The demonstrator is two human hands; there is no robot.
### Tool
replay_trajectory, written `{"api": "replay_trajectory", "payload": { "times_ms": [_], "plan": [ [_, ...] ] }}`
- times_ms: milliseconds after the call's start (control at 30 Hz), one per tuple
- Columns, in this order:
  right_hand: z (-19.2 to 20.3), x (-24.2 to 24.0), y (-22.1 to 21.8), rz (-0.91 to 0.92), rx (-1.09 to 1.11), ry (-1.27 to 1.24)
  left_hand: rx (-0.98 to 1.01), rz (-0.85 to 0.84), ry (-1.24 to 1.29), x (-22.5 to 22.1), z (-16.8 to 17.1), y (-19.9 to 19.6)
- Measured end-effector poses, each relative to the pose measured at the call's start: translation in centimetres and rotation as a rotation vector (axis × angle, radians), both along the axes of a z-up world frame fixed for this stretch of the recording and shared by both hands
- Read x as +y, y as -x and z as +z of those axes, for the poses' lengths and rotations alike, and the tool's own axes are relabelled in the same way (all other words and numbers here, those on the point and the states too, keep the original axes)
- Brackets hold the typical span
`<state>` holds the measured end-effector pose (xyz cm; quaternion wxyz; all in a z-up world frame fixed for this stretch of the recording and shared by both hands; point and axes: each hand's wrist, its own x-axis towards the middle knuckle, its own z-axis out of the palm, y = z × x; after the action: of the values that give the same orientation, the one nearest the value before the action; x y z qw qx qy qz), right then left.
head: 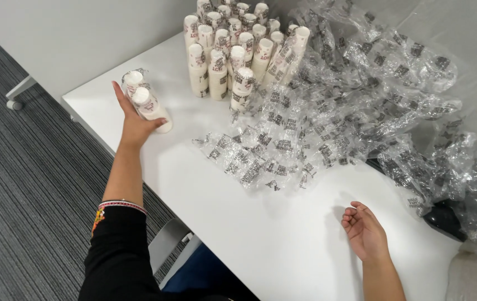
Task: The recorder takes a stack of small paper cups and slides them into a long plastic sleeve for packaging.
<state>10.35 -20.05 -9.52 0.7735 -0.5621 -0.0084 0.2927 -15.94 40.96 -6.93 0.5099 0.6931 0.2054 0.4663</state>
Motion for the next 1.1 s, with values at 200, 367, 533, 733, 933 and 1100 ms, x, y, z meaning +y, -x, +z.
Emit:
{"api": "replay_trajectory", "payload": {
  "times_ms": [200, 367, 533, 733, 933, 1100],
  "plan": [
    [1.0, 0.7, 0.8, -0.021, -0.014, 0.028, 0.08, -0.207, 0.088, -1.2, -2.7, -2.8],
    [1.4, 1.3, 1.1, -0.03, -0.014, 0.034, 0.209, -0.279, 0.184, -10.1, 0.2, -6.0],
    [1.7, 1.6, 1.8, -0.039, -0.031, 0.057, 0.25, -0.306, 0.169, -14.6, -1.4, -10.3],
    [2.0, 2.6, 3.7, -0.08, -0.129, 0.042, 0.272, -0.176, -0.072, -15.6, -2.9, -12.8],
    [6.2, 8.6, 10.7, 0.019, -1.559, 0.601, 0.221, -0.163, -0.113, -16.2, -1.8, -12.0],
    [3.3, 13.9, 12.2, 0.488, -1.947, 0.875, 0.171, -0.171, -0.117, -16.3, -1.8, -12.0]
  ]
}}
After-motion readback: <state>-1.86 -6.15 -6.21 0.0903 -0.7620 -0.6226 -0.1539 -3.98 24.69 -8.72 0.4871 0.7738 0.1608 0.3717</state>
